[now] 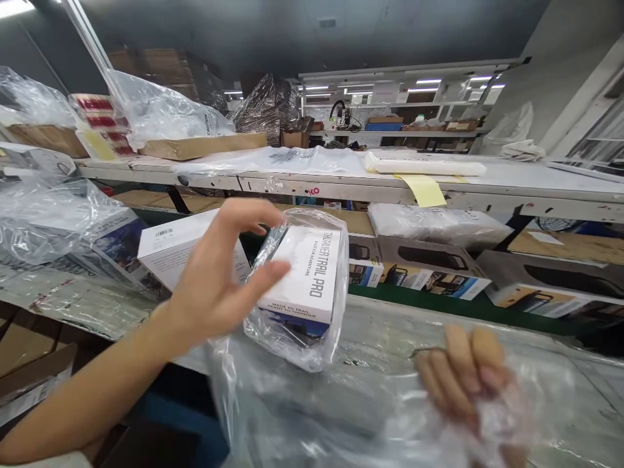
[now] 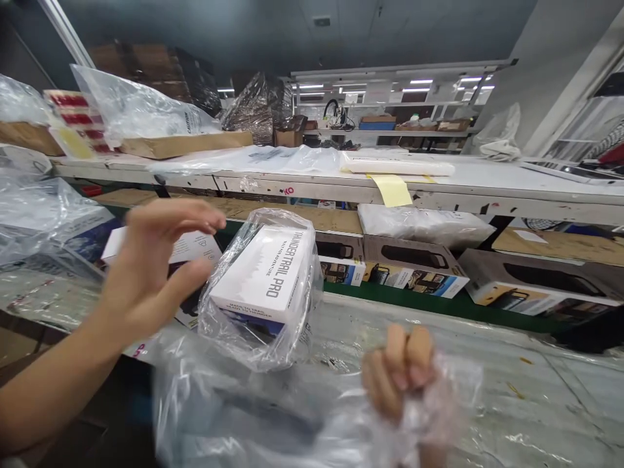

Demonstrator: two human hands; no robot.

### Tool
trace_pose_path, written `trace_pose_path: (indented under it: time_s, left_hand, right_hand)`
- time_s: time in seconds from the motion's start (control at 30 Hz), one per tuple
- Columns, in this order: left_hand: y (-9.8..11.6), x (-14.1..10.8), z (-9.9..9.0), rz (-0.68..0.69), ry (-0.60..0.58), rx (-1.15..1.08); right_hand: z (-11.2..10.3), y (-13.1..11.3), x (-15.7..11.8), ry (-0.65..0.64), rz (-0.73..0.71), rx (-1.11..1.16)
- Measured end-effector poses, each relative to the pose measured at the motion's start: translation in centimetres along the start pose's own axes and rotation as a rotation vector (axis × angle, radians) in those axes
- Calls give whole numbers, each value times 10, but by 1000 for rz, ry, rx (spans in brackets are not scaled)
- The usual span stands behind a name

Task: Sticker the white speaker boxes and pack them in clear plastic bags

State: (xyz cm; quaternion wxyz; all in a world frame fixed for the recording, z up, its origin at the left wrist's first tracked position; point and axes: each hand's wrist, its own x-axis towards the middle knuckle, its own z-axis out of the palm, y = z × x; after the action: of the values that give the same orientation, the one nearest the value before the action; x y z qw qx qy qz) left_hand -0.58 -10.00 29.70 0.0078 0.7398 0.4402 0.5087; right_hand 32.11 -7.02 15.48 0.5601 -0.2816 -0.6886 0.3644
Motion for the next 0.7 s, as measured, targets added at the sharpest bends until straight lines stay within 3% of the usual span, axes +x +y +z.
trace_pose_path:
  time_s: [0.07,0.13,0.17,0.23,0.3,0.37,0.5,0.6,0.7]
  left_hand:
    - [-29,17,2,-310,-204,117]
    - [-53,31,8,-605,-450,109]
    - [-62,36,11,-661,-521,108]
    - [-74,43,18,-628,-511,228]
    - [-81,48,21,-535,-380,432]
    - [-86,49,18,-574,-349,524]
    - [-85,42,7,-792,-526,365]
    - [-66,33,3,-784,-567,284]
    - [-39,28,-1,-747,-684,388]
  right_hand:
    - [-22,21,14,10,143,176]
    - [-13,46,25,18,273,180]
    - [1,59,27,1,292,100]
    - [43,78,25,-101,256,-47]
    - [86,86,16,-177,147,-86]
    - [116,84,5,-193,48,-117]
    - [140,75,-7,-156,-67,-202]
    - [150,70,-10,-140,-149,-216]
    - [165,64,-16,-133,-208,-212]
